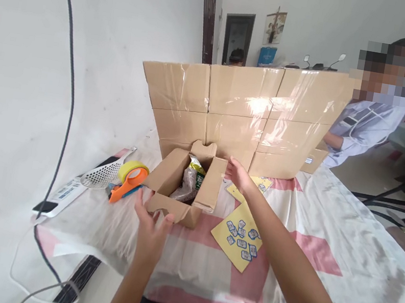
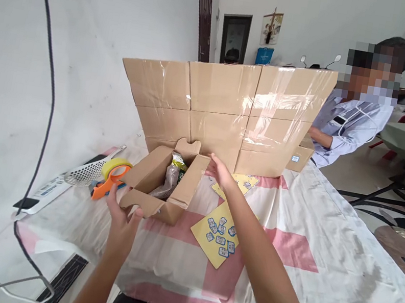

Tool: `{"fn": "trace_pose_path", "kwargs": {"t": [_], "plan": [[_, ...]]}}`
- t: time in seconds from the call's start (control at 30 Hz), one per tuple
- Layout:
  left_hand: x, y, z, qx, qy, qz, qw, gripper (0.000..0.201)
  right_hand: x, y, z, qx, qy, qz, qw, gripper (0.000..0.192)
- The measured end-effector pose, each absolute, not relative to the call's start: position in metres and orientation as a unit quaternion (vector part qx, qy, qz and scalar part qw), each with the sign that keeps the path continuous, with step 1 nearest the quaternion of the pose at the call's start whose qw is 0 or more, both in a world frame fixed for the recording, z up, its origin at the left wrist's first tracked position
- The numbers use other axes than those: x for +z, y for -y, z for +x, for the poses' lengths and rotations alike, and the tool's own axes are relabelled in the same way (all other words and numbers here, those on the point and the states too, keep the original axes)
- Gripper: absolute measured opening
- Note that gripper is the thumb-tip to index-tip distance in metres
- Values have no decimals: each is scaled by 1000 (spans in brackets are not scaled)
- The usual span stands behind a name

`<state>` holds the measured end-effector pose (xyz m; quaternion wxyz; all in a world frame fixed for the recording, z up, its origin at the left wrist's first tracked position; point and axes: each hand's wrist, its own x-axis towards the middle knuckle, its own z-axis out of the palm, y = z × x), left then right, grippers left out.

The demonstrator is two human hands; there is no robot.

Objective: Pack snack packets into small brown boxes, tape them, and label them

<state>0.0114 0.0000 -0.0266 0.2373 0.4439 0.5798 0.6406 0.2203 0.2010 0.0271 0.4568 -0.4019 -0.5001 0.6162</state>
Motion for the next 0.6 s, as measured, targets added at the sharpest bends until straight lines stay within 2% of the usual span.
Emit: {"fn": "trace_pose_path", "kwargs": {"t": [0.07,0.17,0.27,0.33,0.43,0.5,0.6], "plan": [[-33,-5,13,671,-567,414,240,109,27,-221,204,644,494,-382,442,53],[-35,-17,-9,713,-545,364,249,91,19,-214,208,626,511,-371,458,61],[-27,-35,-45,754,-486,312,313,75,10,-183,229,617,556,-341,441,78],[-19,-52,-64,754,-459,292,368,71,7,-160,239,608,596,-308,425,82],[-6,-76,-75,723,-492,323,362,66,8,-138,235,530,648,-330,436,71],[2,-87,-74,649,-548,397,347,68,9,-135,225,470,663,-372,450,58],[11,-92,-72,554,-585,472,358,84,7,-139,213,457,659,-377,463,34]]}}
